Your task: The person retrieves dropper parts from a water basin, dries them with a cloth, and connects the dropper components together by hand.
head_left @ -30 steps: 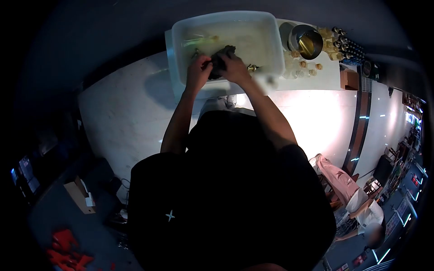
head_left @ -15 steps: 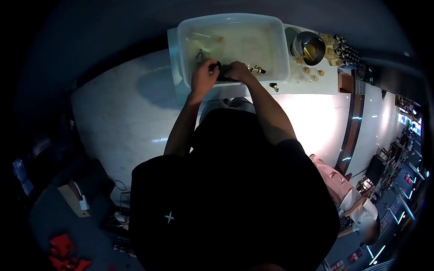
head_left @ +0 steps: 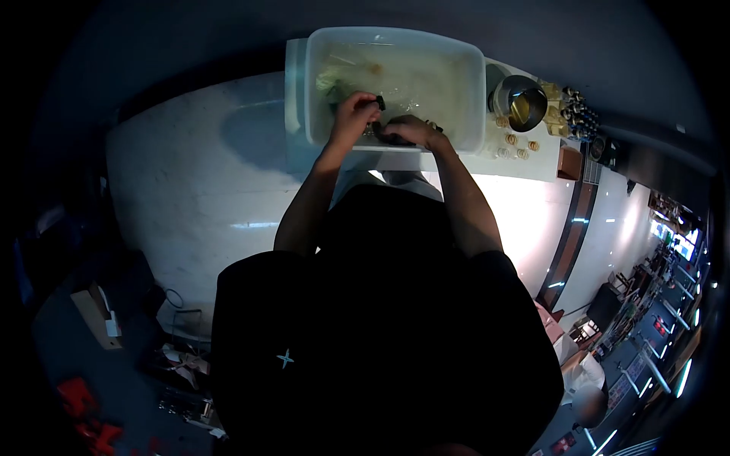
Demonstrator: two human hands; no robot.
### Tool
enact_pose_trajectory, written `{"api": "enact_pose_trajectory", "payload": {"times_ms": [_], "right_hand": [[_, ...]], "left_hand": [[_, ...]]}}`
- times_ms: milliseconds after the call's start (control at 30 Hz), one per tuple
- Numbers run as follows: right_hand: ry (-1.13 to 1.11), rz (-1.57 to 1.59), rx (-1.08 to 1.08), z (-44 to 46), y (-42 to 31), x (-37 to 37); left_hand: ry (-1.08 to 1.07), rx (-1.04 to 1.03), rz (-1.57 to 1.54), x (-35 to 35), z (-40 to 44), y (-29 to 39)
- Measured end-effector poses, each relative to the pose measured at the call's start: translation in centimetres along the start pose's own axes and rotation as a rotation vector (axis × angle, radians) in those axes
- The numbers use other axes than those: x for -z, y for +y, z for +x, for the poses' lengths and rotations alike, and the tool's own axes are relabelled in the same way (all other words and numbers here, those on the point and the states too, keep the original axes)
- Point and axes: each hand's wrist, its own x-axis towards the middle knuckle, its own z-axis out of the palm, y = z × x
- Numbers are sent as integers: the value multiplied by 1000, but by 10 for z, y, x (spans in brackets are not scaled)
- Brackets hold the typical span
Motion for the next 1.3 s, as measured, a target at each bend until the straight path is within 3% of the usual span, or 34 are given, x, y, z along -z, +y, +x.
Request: {"api": "enact_pose_trajectory", "payload": {"times_ms": [33, 167, 267, 367, 433, 567, 767, 867, 967, 1067, 1200, 1300], "right_hand": [[-20, -220, -141, -5, -16, 5], [55, -387, 18, -9, -9, 0], [33, -409, 44, 9, 11, 1], [245, -220, 147, -4, 16, -8], [98, -179, 105, -3, 12, -4], [-6, -330, -64, -19, -24, -10], [200, -404, 107, -3, 7, -14], [197, -273, 121, -11, 0, -3], [252, 220, 53, 3, 12, 2], [350, 554, 158, 4, -9, -1], [450, 674, 168, 5, -41, -14], [497, 737, 176, 13, -47, -19]], "left_hand": [[26, 69, -55, -1, 2, 1], [87, 195, -195, -1, 5, -1], [89, 261, -243, 4, 7, -9], [108, 329, -295, 6, 14, -11], [107, 384, -300, 7, 15, -10], [-16, 456, -425, 11, 16, -6], [-177, 588, -532, 19, 22, -6], [-155, 640, -502, 15, 30, -7], [-182, 714, -479, 10, 42, -25], [-125, 800, -315, -1, 47, -36], [-110, 633, -76, -19, 35, -31], [-158, 645, -167, -11, 35, -37]]}}
